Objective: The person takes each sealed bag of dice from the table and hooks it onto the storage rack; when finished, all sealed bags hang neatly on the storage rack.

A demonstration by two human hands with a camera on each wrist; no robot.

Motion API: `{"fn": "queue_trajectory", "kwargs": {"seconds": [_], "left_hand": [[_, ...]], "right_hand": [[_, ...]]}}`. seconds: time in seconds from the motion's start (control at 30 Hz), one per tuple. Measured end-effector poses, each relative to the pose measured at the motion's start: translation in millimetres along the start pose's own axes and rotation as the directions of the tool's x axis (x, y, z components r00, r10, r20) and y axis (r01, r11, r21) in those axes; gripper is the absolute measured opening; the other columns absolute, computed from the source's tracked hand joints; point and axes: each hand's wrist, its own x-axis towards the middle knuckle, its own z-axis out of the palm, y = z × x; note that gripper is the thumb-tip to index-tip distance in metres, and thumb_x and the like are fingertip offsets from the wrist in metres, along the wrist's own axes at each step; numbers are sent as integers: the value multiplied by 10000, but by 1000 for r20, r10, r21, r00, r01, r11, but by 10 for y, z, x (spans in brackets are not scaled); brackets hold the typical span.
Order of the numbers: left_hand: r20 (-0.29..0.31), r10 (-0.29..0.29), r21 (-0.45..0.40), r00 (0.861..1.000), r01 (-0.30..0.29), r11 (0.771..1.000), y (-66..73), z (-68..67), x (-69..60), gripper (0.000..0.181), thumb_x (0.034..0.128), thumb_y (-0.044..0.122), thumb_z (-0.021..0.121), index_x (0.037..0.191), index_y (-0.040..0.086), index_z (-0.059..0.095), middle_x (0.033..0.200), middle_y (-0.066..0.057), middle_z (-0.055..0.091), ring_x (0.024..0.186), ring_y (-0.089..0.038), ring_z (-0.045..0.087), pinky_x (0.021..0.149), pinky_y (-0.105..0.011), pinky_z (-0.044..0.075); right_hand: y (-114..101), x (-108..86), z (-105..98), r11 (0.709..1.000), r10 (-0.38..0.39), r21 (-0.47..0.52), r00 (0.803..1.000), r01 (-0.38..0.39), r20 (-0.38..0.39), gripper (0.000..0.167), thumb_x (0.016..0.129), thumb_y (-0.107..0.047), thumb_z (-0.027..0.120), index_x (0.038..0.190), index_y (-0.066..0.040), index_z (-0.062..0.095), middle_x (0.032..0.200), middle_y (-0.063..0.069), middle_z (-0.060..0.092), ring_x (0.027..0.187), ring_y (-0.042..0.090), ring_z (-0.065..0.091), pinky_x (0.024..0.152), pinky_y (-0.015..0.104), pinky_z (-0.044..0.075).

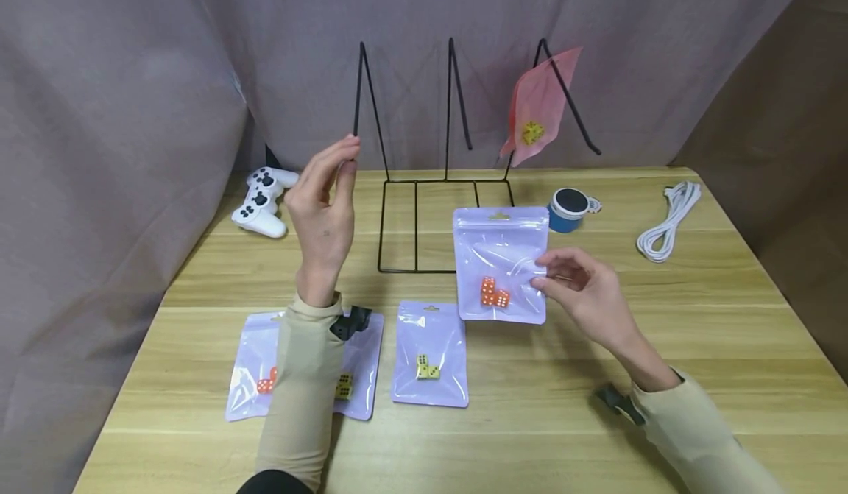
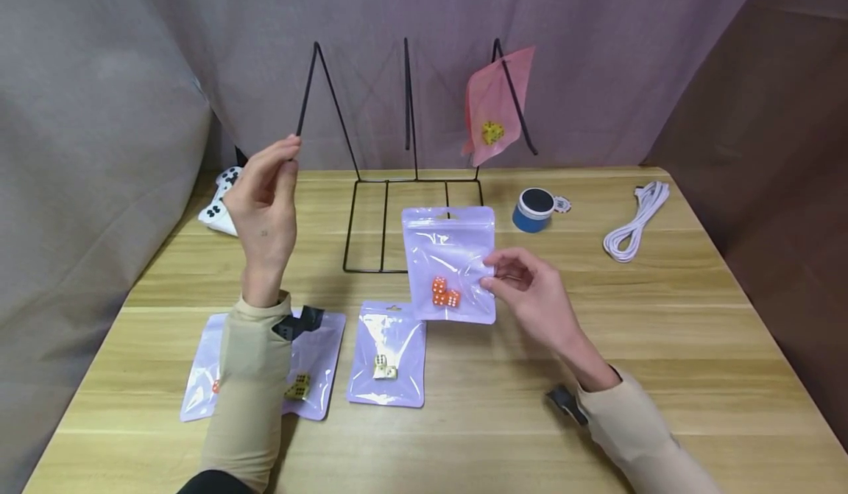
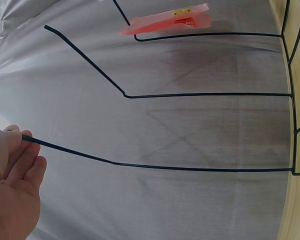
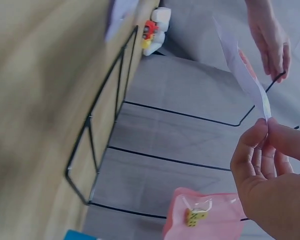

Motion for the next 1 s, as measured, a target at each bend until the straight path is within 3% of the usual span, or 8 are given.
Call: {"fn": "queue_trajectory", "kwargs": {"seconds": [0.5, 1.0], "left_hand": [[0, -1, 3, 1000, 1, 1000, -11, -15, 4, 147, 852, -156, 590, 975, -118, 660, 1051, -188, 671, 1033, -311, 628, 952, -442, 507], [0, -4, 5, 1000, 4, 1000, -7, -8, 8, 151, 856, -147, 592, 985, -116, 664, 1052, -183, 672, 1029, -310, 628, 953, -440, 507]], "right_hand": [[-204, 265, 105, 957, -178, 225, 983, 183, -43, 299, 707, 294, 636, 970, 162, 581, 898, 104, 645, 792, 143, 628, 687, 178, 574], [-378, 471, 187, 959, -224, 159, 972, 233, -72, 281, 717, 249, 672, 964, 140, 596, 881, 98, 637, 771, 149, 620, 698, 190, 579]]}}
